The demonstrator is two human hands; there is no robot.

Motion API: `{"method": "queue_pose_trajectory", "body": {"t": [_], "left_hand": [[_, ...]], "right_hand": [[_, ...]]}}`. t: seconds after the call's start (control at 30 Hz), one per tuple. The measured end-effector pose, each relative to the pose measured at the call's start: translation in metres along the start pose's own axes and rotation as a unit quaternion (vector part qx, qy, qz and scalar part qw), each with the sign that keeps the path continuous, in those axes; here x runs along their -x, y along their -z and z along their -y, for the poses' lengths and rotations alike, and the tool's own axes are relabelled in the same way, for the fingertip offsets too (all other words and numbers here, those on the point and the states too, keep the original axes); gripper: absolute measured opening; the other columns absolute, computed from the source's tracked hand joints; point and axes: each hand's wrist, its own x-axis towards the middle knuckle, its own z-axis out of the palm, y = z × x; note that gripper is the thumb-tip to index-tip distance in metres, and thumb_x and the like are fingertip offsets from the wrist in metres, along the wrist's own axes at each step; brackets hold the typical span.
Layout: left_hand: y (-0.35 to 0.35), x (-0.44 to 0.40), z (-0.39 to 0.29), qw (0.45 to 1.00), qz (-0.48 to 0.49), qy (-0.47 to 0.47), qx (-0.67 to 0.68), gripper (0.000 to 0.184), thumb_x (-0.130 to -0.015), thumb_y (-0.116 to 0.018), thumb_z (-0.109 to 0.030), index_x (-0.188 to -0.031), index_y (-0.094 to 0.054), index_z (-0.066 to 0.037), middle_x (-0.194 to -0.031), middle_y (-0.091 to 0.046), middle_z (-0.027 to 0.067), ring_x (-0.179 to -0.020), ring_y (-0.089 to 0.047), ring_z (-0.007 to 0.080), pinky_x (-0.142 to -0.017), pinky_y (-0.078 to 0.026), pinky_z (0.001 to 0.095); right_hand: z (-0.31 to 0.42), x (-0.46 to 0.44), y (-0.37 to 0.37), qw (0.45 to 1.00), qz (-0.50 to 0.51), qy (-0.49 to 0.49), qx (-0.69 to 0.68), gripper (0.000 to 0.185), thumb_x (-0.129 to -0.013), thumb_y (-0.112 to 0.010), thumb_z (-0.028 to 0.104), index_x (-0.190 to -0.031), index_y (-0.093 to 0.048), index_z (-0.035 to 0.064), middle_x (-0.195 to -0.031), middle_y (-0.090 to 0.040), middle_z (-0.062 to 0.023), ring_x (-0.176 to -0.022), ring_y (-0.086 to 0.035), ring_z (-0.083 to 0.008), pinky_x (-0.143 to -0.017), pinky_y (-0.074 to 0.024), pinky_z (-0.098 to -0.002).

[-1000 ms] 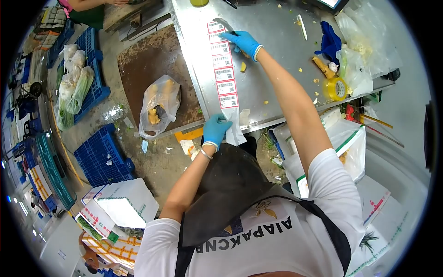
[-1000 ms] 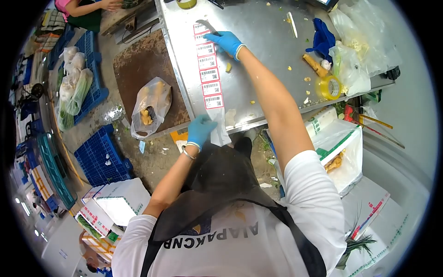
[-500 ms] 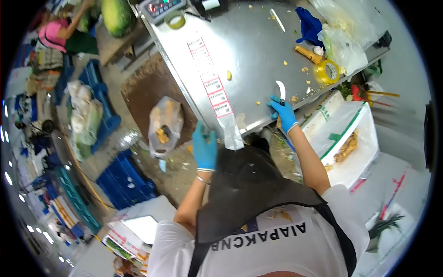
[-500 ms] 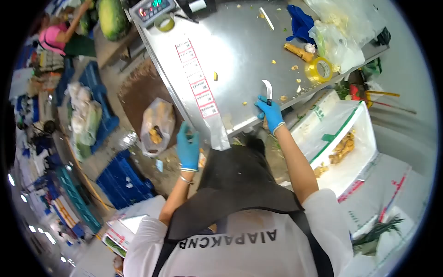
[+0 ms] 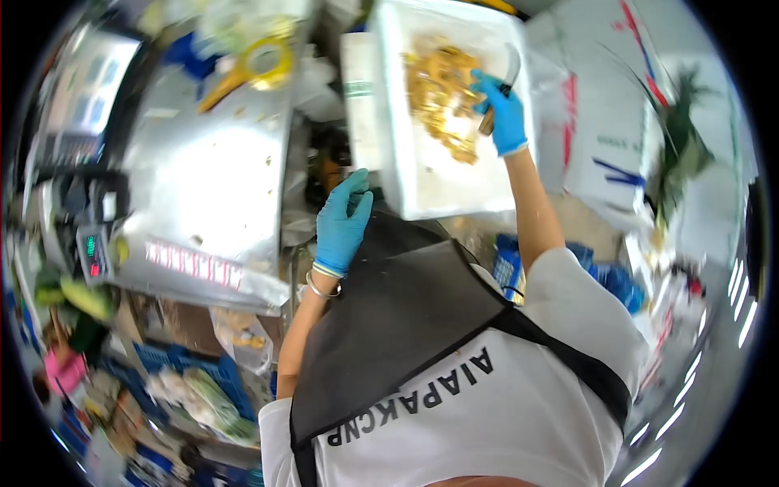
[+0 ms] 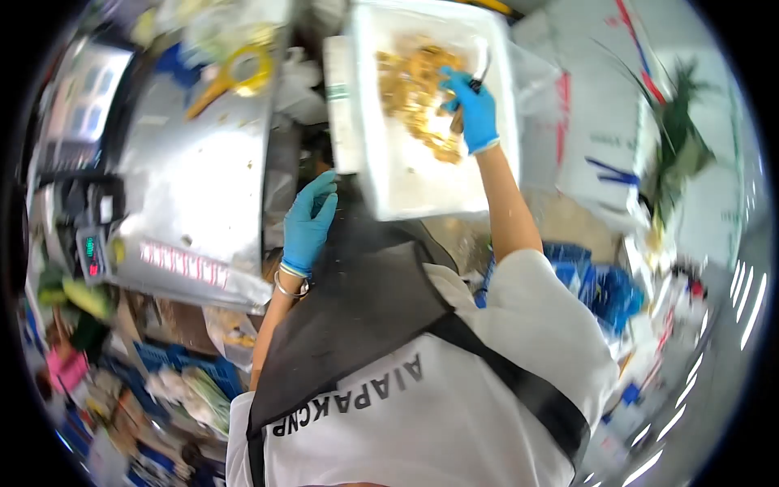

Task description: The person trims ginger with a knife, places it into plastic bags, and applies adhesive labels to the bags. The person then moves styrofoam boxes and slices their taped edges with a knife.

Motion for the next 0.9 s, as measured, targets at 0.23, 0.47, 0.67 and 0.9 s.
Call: {"method": "queue_pose_trajectory", "body": {"t": [0.23, 0.47, 0.67, 0.9], "left_hand": [[-0.111, -0.045, -0.005, 0.961, 0.257, 0.099, -0.028, 0.032, -0.092, -0.060, -0.016, -0.123, -0.061, -0.010, -0.103, -0.068, 0.0061, -0.093, -0.062, 0.0102, -0.084, -0.049, 0.0251], [-0.129, -0.068, 0.022, 0.942, 0.215, 0.253, 0.053, 0.030, -0.092, -0.060, -0.016, -0.121, -0.061, -0.007, -0.099, -0.067, 0.0058, -0.086, -0.063, 0.0121, -0.074, -0.050, 0.0252], [-0.130, -0.065, 0.018, 0.943, 0.185, 0.263, 0.082, 0.032, -0.094, -0.058, -0.015, -0.126, -0.059, -0.010, -0.102, -0.066, 0.0046, -0.085, -0.062, 0.0104, -0.072, -0.049, 0.0228], [-0.131, -0.070, 0.019, 0.935, 0.179, 0.298, 0.062, 0.031, -0.094, -0.058, -0.017, -0.124, -0.060, -0.011, -0.102, -0.066, 0.0043, -0.084, -0.063, 0.0111, -0.071, -0.050, 0.0239]], "right_hand": [[-0.094, -0.043, 0.115, 0.986, -0.030, -0.159, 0.045, 0.026, -0.085, -0.066, 0.019, -0.105, -0.068, 0.0032, -0.096, -0.068, -0.0052, -0.079, -0.062, -0.0140, -0.064, -0.0510, -0.0262], [-0.198, -0.130, 0.031, 0.890, -0.094, -0.038, 0.445, 0.032, -0.086, -0.061, 0.030, -0.110, -0.066, 0.0085, -0.101, -0.068, -0.0133, -0.085, -0.066, -0.0316, -0.075, -0.0536, -0.0412], [-0.181, -0.171, -0.017, 0.850, -0.026, 0.046, 0.524, 0.044, -0.088, -0.056, 0.027, -0.131, -0.051, 0.0172, -0.120, -0.062, -0.0130, -0.094, -0.065, -0.0320, -0.080, -0.0525, -0.0440], [-0.196, -0.196, -0.031, 0.756, 0.211, 0.078, 0.614, 0.031, -0.092, -0.049, 0.018, -0.120, -0.060, 0.0150, -0.111, -0.066, -0.0137, -0.093, -0.065, -0.0336, -0.080, -0.0542, -0.0427]]}}
